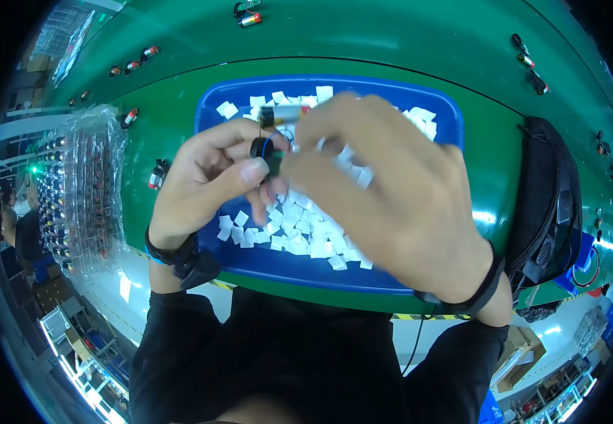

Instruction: The person assembles electronic components by fitting a battery and a circuit board into a black plastic housing. They press the pieces together and place the finished unit onto the green workbench before repeating the process.

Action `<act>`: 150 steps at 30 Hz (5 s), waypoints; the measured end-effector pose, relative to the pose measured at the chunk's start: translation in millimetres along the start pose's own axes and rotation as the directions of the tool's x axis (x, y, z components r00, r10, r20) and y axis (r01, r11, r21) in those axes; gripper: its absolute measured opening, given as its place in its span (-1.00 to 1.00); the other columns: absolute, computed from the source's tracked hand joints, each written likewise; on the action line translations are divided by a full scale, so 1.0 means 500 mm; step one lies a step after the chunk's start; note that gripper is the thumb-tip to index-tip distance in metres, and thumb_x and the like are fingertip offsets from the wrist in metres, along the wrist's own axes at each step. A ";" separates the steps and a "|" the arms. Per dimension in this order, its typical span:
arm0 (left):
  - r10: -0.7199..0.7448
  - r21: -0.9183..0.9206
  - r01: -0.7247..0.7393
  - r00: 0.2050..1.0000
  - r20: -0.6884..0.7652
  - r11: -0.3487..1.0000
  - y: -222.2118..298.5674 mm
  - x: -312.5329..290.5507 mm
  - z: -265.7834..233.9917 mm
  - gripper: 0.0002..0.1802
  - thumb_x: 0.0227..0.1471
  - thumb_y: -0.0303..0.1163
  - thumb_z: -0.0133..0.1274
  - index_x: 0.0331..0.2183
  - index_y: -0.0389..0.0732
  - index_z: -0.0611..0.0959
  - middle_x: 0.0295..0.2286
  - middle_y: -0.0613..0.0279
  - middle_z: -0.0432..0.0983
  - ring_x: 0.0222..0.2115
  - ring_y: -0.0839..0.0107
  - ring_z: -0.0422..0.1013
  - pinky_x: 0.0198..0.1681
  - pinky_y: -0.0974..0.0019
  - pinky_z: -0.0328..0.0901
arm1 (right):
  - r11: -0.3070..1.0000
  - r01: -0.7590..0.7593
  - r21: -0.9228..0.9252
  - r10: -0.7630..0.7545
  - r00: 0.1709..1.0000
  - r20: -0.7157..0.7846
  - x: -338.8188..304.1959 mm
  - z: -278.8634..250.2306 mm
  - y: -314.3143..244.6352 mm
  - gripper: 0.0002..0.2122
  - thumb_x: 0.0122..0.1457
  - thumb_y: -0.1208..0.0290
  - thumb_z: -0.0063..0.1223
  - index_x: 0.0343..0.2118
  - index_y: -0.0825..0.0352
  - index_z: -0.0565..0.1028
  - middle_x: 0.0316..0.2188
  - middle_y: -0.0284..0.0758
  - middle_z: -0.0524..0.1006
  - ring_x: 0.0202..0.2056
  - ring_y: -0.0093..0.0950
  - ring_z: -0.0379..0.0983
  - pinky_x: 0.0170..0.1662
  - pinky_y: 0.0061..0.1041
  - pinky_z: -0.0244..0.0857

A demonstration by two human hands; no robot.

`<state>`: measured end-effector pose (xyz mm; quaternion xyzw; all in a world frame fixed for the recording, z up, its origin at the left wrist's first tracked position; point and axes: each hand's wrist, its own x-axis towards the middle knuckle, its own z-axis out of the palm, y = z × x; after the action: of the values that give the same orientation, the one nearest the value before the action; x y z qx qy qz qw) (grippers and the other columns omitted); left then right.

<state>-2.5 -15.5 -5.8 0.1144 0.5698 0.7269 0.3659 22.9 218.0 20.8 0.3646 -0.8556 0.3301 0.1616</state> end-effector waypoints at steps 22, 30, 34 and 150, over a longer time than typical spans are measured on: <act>0.458 0.589 -0.210 0.833 -0.309 0.780 -0.044 0.010 0.021 -0.73 0.03 -0.45 0.22 -0.19 -0.24 0.57 -0.47 0.36 0.44 -0.45 0.59 0.40 -0.46 0.46 0.34 | 0.991 -0.126 -0.032 0.130 0.978 0.163 0.006 -0.008 0.025 -0.84 -0.01 0.59 0.27 -0.34 0.39 0.55 -0.29 -0.24 0.60 -0.27 -0.29 0.55 -0.29 -0.47 0.41; 0.417 0.634 -0.261 0.903 -0.107 0.728 -0.032 0.005 0.015 -0.81 0.15 -0.47 0.06 -0.19 -0.32 0.49 -0.38 0.27 0.40 -0.46 0.60 0.35 -0.40 0.47 0.34 | 0.960 -0.213 0.181 0.224 0.974 -0.040 0.005 0.029 0.039 -0.76 0.03 0.51 0.29 -0.22 0.38 0.55 -0.24 -0.26 0.60 -0.23 -0.29 0.52 -0.24 -0.43 0.40; 0.482 0.644 -0.320 0.872 -0.087 0.695 -0.046 0.008 0.025 -0.81 0.02 -0.47 0.11 -0.26 -0.24 0.53 -0.48 0.26 0.41 -0.50 0.51 0.36 -0.53 0.48 0.27 | 0.938 -0.251 0.240 0.220 0.964 0.151 -0.008 0.035 0.055 -0.76 0.01 0.50 0.31 -0.24 0.37 0.55 -0.28 -0.28 0.60 -0.24 -0.36 0.52 -0.22 -0.44 0.39; 0.769 0.890 -0.454 0.559 0.310 -0.029 0.001 0.033 0.025 -0.81 -0.03 -0.55 0.25 -0.31 -0.34 0.62 -0.26 0.09 0.51 -0.30 0.32 0.52 -0.38 0.38 0.51 | 0.996 -0.085 -0.029 0.081 0.991 -0.107 -0.007 0.024 0.017 -0.81 -0.11 0.58 0.33 -0.37 0.36 0.62 -0.46 -0.33 0.54 -0.55 -0.46 0.48 -0.56 -0.57 0.32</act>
<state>-6.8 4.7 -5.5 0.4363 0.7961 0.3569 -0.2202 18.9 216.1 6.4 0.3080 -0.8657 0.3410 0.1986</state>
